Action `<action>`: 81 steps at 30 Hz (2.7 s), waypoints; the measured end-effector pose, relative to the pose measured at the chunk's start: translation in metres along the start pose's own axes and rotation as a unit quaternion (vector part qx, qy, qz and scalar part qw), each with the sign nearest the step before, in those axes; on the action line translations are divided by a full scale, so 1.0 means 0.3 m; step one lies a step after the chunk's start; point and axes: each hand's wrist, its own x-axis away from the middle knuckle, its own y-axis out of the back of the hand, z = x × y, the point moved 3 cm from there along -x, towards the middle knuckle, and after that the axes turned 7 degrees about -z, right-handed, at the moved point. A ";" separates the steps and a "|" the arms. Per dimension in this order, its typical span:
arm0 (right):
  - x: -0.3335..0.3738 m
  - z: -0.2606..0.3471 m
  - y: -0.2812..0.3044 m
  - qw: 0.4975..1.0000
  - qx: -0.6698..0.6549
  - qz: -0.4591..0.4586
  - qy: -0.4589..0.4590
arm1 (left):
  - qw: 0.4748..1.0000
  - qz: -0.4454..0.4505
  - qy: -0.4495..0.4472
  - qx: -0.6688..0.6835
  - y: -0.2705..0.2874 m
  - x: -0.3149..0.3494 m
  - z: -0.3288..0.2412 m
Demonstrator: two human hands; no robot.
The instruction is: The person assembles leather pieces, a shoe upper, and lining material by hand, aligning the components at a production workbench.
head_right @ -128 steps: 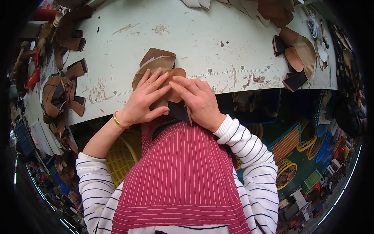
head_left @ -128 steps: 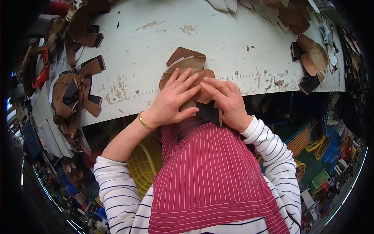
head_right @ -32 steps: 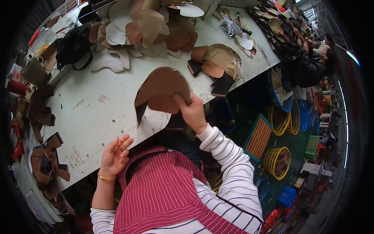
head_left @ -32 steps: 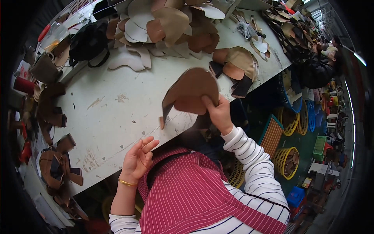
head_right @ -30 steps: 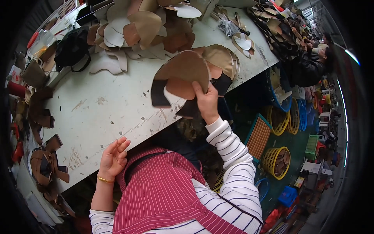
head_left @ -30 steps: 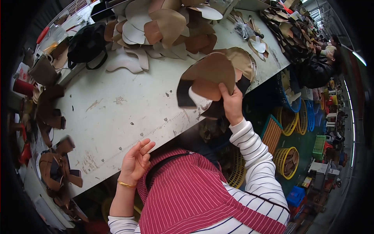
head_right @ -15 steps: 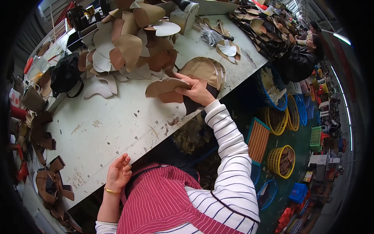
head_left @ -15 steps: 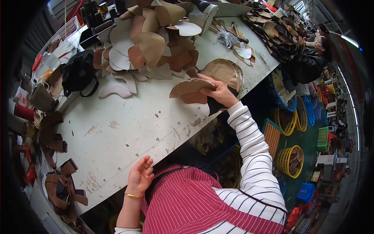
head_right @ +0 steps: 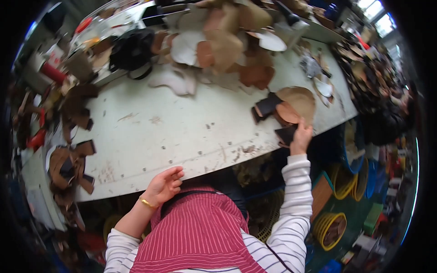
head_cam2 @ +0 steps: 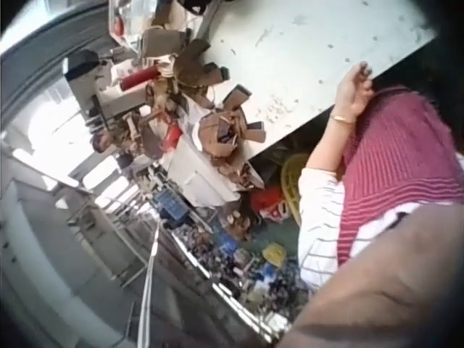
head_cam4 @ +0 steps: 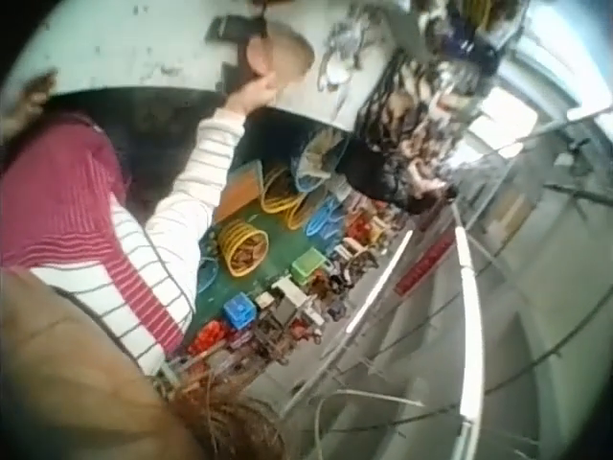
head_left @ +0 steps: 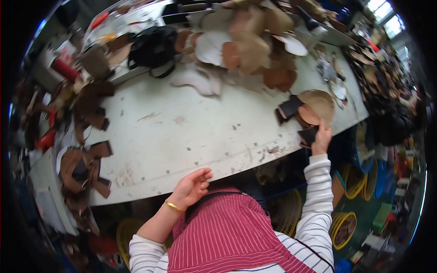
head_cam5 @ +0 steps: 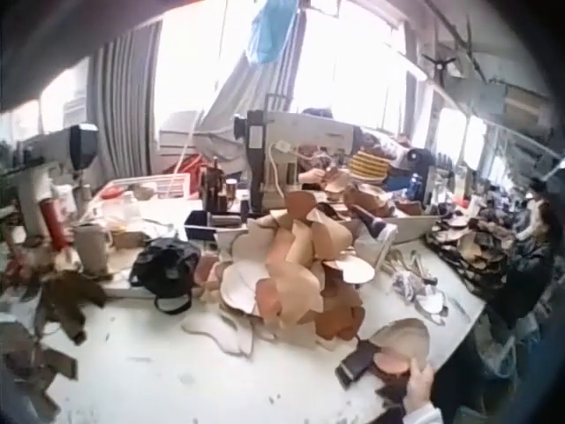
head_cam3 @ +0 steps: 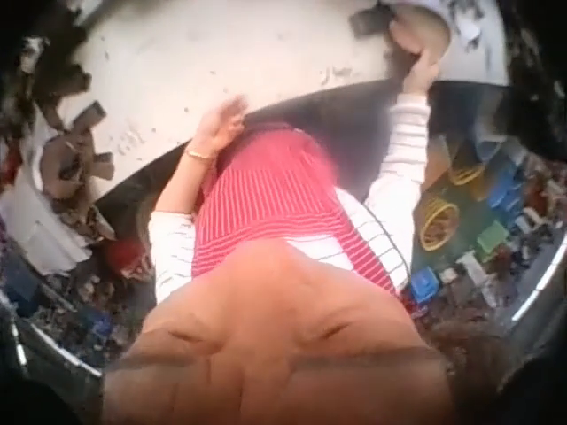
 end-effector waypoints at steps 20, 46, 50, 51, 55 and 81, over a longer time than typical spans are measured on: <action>0.811 0.318 -0.398 0.752 0.188 0.365 0.516 | 0.239 -0.820 -0.283 -0.436 0.903 0.920 -0.856; 1.117 0.302 -0.399 0.694 0.101 0.572 0.425 | 0.465 -0.711 -0.492 -0.189 1.199 1.080 -1.047; 1.112 0.296 -0.374 0.727 0.129 0.557 0.382 | 0.524 -0.502 -0.674 -0.138 0.758 0.913 -1.032; 1.136 0.307 -0.394 0.740 0.089 0.594 0.303 | 0.541 -0.460 -0.684 -0.166 0.666 0.884 -0.994; 1.291 0.401 -0.502 0.731 -0.032 0.668 0.134 | 0.688 -0.316 -0.615 -0.221 0.293 0.712 -0.728; 1.312 0.183 -0.501 0.788 -0.133 0.578 -0.164 | 0.780 -0.144 -0.544 -0.275 0.073 0.215 -0.239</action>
